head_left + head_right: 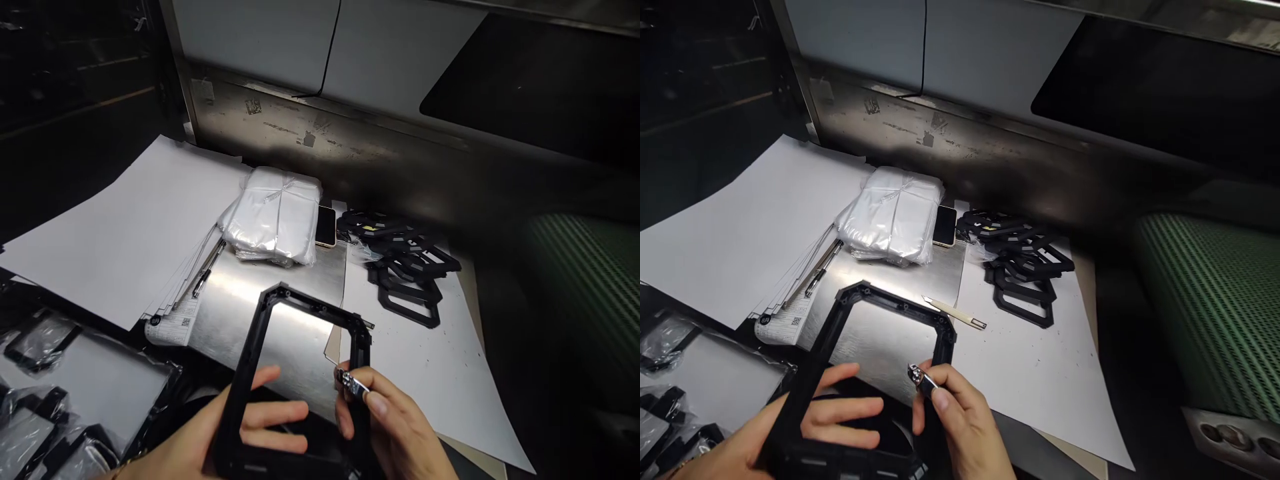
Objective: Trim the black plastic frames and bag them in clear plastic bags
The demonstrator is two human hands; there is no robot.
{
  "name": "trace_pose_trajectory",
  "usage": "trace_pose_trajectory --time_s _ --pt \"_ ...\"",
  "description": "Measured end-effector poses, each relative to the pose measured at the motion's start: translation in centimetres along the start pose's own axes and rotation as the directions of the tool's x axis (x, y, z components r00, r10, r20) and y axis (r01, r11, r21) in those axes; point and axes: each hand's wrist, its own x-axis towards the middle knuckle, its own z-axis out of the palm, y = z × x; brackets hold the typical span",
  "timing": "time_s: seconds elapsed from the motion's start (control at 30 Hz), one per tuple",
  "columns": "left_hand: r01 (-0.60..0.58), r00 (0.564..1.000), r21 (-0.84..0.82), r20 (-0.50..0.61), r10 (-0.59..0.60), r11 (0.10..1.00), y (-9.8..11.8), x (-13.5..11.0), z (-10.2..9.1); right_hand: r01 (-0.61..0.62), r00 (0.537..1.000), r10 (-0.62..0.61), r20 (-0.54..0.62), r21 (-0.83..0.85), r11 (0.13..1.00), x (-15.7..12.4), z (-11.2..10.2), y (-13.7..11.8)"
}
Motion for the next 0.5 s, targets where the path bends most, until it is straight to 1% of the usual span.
trace_pose_trajectory --time_s 0.07,0.13,0.2,0.27,0.3,0.5 --pt "-0.009 1.0 0.017 0.007 0.009 1.0 0.7 -0.2 -0.4 -0.034 0.999 0.036 0.041 -0.046 0.998 -0.4 -0.3 0.1" --pt "0.031 0.999 0.05 0.037 -0.033 0.998 1.2 -0.3 -0.5 -0.062 0.994 0.068 0.084 -0.067 0.996 -0.7 -0.8 0.0" --pt "0.076 0.992 0.043 0.094 -0.079 0.996 1.3 -0.3 -0.6 -0.081 0.99 0.088 0.115 -0.064 0.995 -0.8 -1.3 -0.1" --pt "0.085 0.984 0.023 0.153 -0.087 0.996 1.1 -0.3 -0.6 -0.088 0.988 0.096 0.123 -0.062 0.994 -0.7 -1.5 -0.2" --pt "0.085 0.983 0.02 0.163 -0.087 0.996 1.0 -0.4 -0.6 -0.096 0.987 0.103 0.127 -0.061 0.994 -0.7 -1.6 -0.2" --pt "0.067 0.991 0.046 0.115 -0.072 0.997 0.9 -1.1 -0.9 -0.096 0.982 0.102 0.159 -0.044 0.994 -1.0 -1.3 -0.6"
